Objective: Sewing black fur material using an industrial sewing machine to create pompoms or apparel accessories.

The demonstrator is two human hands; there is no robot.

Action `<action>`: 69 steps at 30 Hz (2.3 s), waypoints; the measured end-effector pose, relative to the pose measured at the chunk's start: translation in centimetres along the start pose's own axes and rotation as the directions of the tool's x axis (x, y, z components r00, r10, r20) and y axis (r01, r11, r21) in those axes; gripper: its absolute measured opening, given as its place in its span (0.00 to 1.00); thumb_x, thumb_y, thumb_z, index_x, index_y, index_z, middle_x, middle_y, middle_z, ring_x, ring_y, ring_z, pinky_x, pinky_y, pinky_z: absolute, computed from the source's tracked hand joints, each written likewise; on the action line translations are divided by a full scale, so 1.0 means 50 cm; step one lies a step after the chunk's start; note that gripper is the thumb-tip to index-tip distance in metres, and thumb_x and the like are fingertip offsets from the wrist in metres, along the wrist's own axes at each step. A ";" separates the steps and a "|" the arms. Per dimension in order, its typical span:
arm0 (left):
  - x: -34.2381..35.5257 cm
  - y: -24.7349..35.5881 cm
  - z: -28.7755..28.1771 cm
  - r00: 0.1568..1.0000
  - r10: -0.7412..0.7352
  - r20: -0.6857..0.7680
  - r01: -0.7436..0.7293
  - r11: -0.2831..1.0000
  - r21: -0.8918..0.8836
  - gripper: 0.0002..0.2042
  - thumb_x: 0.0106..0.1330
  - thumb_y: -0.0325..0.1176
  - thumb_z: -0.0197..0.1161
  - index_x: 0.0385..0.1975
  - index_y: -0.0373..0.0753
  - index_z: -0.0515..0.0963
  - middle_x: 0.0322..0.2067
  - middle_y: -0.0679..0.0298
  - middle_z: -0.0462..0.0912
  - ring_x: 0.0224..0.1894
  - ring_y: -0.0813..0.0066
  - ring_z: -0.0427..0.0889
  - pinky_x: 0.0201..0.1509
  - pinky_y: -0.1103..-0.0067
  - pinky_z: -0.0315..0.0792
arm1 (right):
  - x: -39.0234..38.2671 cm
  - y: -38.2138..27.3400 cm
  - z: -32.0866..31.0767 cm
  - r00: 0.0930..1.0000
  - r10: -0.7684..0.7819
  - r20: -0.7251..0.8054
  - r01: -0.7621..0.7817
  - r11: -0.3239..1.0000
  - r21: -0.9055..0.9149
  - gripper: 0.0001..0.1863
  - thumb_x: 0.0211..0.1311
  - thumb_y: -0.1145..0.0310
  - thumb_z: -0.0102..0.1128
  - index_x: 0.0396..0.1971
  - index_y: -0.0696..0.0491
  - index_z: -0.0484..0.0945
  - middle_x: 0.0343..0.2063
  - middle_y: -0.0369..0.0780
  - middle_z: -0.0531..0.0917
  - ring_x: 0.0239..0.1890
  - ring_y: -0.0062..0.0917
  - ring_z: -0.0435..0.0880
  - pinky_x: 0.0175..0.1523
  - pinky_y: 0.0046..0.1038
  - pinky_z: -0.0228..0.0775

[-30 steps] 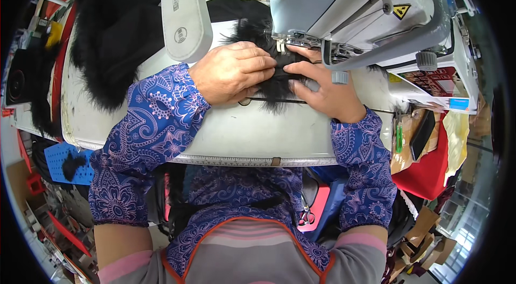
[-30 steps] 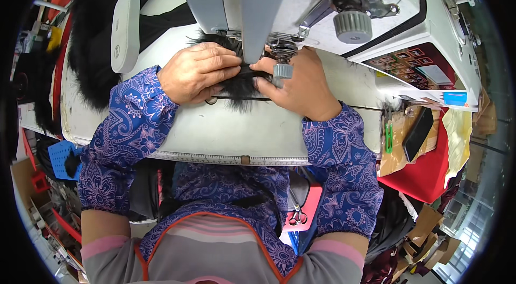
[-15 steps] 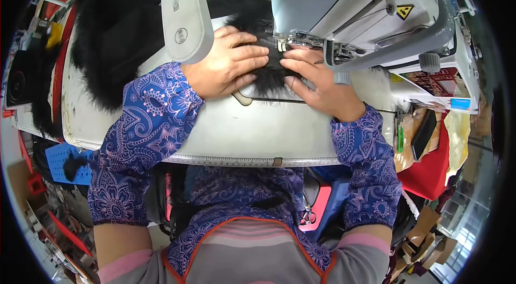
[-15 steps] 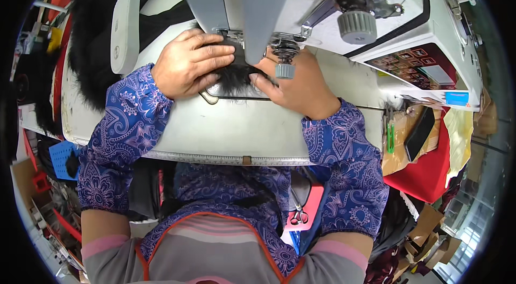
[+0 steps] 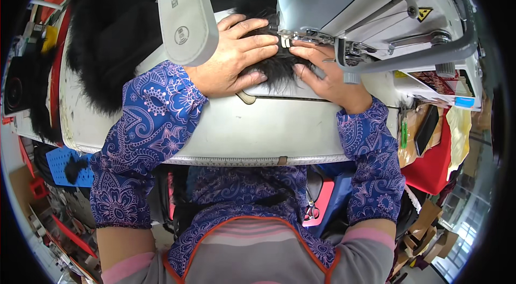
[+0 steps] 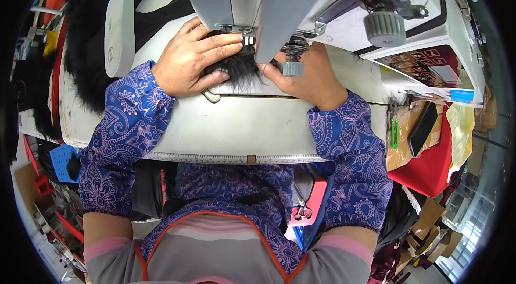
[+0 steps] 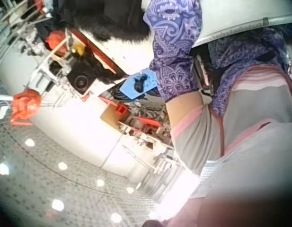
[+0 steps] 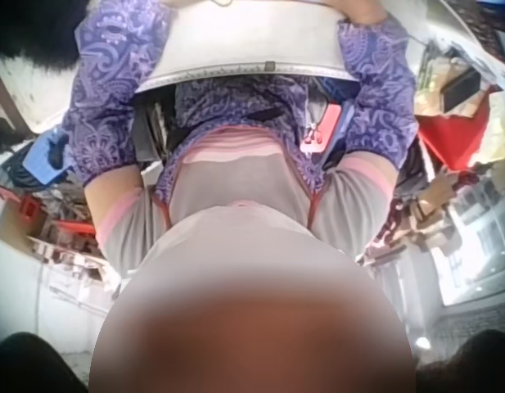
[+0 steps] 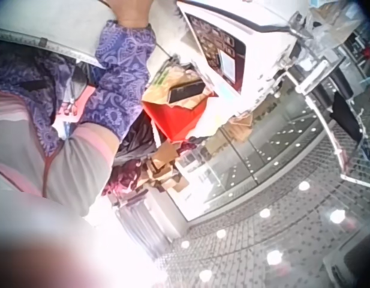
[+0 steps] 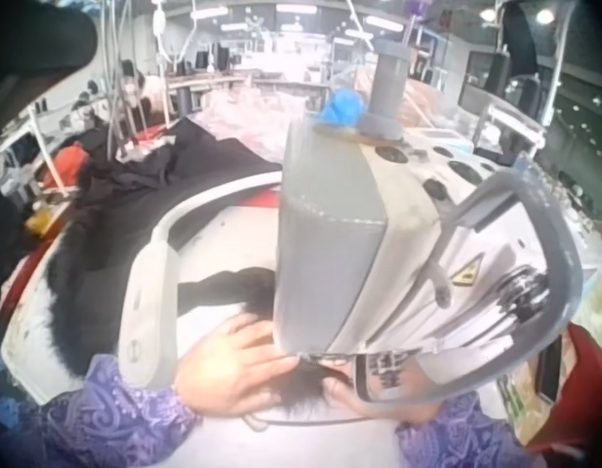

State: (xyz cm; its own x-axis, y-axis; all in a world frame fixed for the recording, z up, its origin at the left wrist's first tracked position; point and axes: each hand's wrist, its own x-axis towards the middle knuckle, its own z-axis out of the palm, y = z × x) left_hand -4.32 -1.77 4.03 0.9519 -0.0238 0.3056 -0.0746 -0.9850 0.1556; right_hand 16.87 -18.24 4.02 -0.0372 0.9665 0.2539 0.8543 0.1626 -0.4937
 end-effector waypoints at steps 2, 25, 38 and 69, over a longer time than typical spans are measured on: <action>0.002 0.000 0.003 1.000 0.002 -0.007 -0.003 1.000 -0.015 0.22 0.61 0.42 0.63 0.54 0.41 0.77 0.58 0.63 0.74 0.67 0.60 0.65 0.69 0.58 0.58 | 0.000 0.003 0.001 1.000 0.022 -0.005 -0.022 0.998 0.058 0.16 0.58 0.69 0.66 0.47 0.50 0.81 0.49 0.38 0.83 0.51 0.32 0.82 0.57 0.30 0.73; 0.005 -0.014 0.021 0.982 0.028 -0.187 -0.053 0.990 -0.131 0.22 0.49 0.23 0.68 0.48 0.40 0.80 0.47 0.61 0.81 0.52 0.59 0.79 0.57 0.67 0.75 | -0.001 0.029 0.010 0.990 0.124 0.064 -0.120 0.991 -0.064 0.15 0.59 0.72 0.64 0.48 0.51 0.80 0.48 0.40 0.82 0.51 0.33 0.81 0.57 0.31 0.72; -0.005 -0.001 -0.016 0.955 0.188 -0.231 -0.172 0.981 0.088 0.19 0.35 0.27 0.69 0.34 0.37 0.81 0.34 0.64 0.80 0.48 0.63 0.79 0.49 0.68 0.75 | -0.011 -0.008 0.019 0.982 -0.181 -0.051 0.172 0.975 -0.143 0.15 0.47 0.83 0.62 0.39 0.59 0.78 0.43 0.41 0.80 0.50 0.36 0.80 0.54 0.32 0.74; -0.015 -0.001 -0.008 0.957 0.220 -0.190 -0.228 0.973 -0.019 0.10 0.51 0.30 0.62 0.34 0.41 0.82 0.37 0.67 0.84 0.46 0.72 0.81 0.46 0.75 0.70 | -0.023 -0.046 0.009 0.990 -0.121 -0.071 0.094 0.948 -0.304 0.18 0.44 0.70 0.67 0.41 0.49 0.82 0.45 0.29 0.82 0.50 0.26 0.80 0.53 0.33 0.71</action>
State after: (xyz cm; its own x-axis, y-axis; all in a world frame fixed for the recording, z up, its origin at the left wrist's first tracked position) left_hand -5.15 -1.62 4.18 0.8380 -0.2074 0.5047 -0.2954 -0.9501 0.1000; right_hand 14.72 -19.63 4.51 -0.1036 0.9232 0.3701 0.9639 0.1850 -0.1916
